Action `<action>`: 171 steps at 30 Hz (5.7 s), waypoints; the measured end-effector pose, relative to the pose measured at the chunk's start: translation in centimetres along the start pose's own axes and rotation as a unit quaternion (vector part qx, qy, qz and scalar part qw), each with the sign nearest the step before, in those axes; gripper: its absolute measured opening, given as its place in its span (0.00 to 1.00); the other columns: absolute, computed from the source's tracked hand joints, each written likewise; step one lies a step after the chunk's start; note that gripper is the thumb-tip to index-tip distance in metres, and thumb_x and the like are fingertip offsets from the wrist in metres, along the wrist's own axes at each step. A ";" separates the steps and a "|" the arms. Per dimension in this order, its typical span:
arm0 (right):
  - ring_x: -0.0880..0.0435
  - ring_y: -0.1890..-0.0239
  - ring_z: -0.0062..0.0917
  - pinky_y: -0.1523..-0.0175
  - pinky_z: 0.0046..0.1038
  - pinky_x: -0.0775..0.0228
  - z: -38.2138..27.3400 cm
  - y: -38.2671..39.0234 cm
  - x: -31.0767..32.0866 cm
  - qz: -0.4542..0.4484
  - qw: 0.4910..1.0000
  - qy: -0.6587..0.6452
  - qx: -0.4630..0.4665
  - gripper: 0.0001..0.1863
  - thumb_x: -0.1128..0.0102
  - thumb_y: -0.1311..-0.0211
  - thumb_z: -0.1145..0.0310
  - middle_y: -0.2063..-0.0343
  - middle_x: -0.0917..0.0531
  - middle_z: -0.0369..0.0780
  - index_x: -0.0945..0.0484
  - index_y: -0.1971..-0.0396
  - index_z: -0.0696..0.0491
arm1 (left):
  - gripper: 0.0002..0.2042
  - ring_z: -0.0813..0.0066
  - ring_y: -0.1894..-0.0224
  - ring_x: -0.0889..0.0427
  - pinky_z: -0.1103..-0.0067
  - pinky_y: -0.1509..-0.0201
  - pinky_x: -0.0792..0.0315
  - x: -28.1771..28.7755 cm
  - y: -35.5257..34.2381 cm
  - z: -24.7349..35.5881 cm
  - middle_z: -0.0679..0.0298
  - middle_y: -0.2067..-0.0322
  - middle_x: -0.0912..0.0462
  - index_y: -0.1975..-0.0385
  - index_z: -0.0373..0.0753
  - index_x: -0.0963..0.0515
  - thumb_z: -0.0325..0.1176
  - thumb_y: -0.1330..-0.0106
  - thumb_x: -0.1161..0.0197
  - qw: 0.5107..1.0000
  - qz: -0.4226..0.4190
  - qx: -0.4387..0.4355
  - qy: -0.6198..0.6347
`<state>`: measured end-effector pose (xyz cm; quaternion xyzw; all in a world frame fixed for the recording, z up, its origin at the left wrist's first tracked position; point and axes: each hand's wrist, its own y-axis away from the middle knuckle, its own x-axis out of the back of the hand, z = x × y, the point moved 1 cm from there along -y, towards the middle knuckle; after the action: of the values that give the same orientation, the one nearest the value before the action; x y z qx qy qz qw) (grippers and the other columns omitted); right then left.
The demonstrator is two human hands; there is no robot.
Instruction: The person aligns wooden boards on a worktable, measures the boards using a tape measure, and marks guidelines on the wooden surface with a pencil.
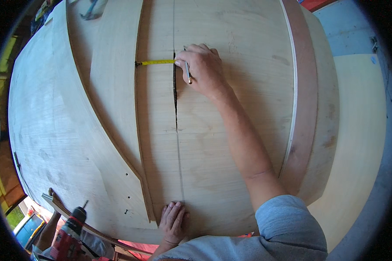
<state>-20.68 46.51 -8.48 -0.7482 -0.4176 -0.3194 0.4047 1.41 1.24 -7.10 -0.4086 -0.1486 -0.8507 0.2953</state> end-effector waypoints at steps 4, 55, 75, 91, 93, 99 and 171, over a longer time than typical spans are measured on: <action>0.17 0.56 0.37 0.48 0.43 0.29 -0.1 0.0 0.2 0.002 1.000 -0.005 -0.001 0.04 0.31 0.30 0.67 0.67 0.16 0.39 0.10 0.62 0.49 | 0.16 0.55 0.31 0.18 0.56 0.24 0.28 -0.2 0.1 0.1 0.57 0.36 0.15 0.46 0.40 0.12 0.35 0.31 0.26 1.000 0.009 0.005 -0.005; 0.17 0.56 0.41 0.47 0.43 0.27 -0.5 -0.1 0.5 0.014 1.000 -0.022 0.005 0.05 0.32 0.29 0.67 0.66 0.16 0.40 0.11 0.63 0.50 | 0.14 0.60 0.32 0.17 0.61 0.27 0.23 -0.1 -0.7 0.6 0.61 0.37 0.14 0.48 0.41 0.12 0.31 0.32 0.26 0.999 0.050 0.016 0.009; 0.15 0.60 0.38 0.46 0.43 0.23 0.0 -0.1 0.6 -0.002 0.999 -0.033 0.010 0.05 0.33 0.29 0.70 0.69 0.15 0.41 0.10 0.63 0.53 | 0.15 0.61 0.31 0.18 0.62 0.24 0.26 -0.2 -0.3 0.7 0.62 0.36 0.14 0.47 0.40 0.11 0.32 0.32 0.27 0.999 0.035 0.024 -0.001; 0.17 0.63 0.40 0.55 0.41 0.25 -0.3 -0.1 0.5 0.032 0.999 -0.034 0.027 0.05 0.30 0.32 0.72 0.70 0.15 0.42 0.10 0.62 0.55 | 0.14 0.62 0.32 0.17 0.62 0.25 0.26 -0.2 -0.5 0.7 0.62 0.37 0.14 0.48 0.41 0.11 0.32 0.31 0.27 0.999 0.038 0.024 -0.001; 0.17 0.62 0.40 0.55 0.41 0.25 -0.2 -0.1 0.5 0.037 0.998 -0.034 0.035 0.05 0.30 0.32 0.71 0.70 0.15 0.42 0.10 0.62 0.55 | 0.14 0.62 0.32 0.17 0.62 0.25 0.25 -0.1 -0.5 0.7 0.62 0.37 0.14 0.47 0.41 0.11 0.33 0.31 0.27 0.999 0.038 0.021 -0.005; 0.17 0.62 0.40 0.55 0.41 0.24 0.1 -0.2 0.4 0.031 0.998 -0.027 0.039 0.05 0.30 0.33 0.71 0.69 0.15 0.42 0.10 0.62 0.55 | 0.14 0.61 0.32 0.17 0.61 0.26 0.25 0.1 -0.6 0.8 0.62 0.37 0.14 0.48 0.41 0.11 0.32 0.32 0.26 0.999 0.034 0.024 -0.006; 0.16 0.60 0.40 0.51 0.40 0.24 -0.8 -0.6 1.1 -0.013 0.999 -0.034 -0.003 0.06 0.31 0.32 0.70 0.67 0.13 0.42 0.10 0.59 0.55 | 0.76 0.26 0.16 0.60 0.44 0.17 0.48 8.9 2.3 -2.8 0.26 0.20 0.61 0.15 0.37 0.64 0.49 0.60 0.11 0.897 -0.043 0.426 -0.110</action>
<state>-20.81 46.41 -7.06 -0.7543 -0.4398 -0.3000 0.3842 -3.19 -5.31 -1.86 -0.3273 -0.5460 -0.6677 0.3860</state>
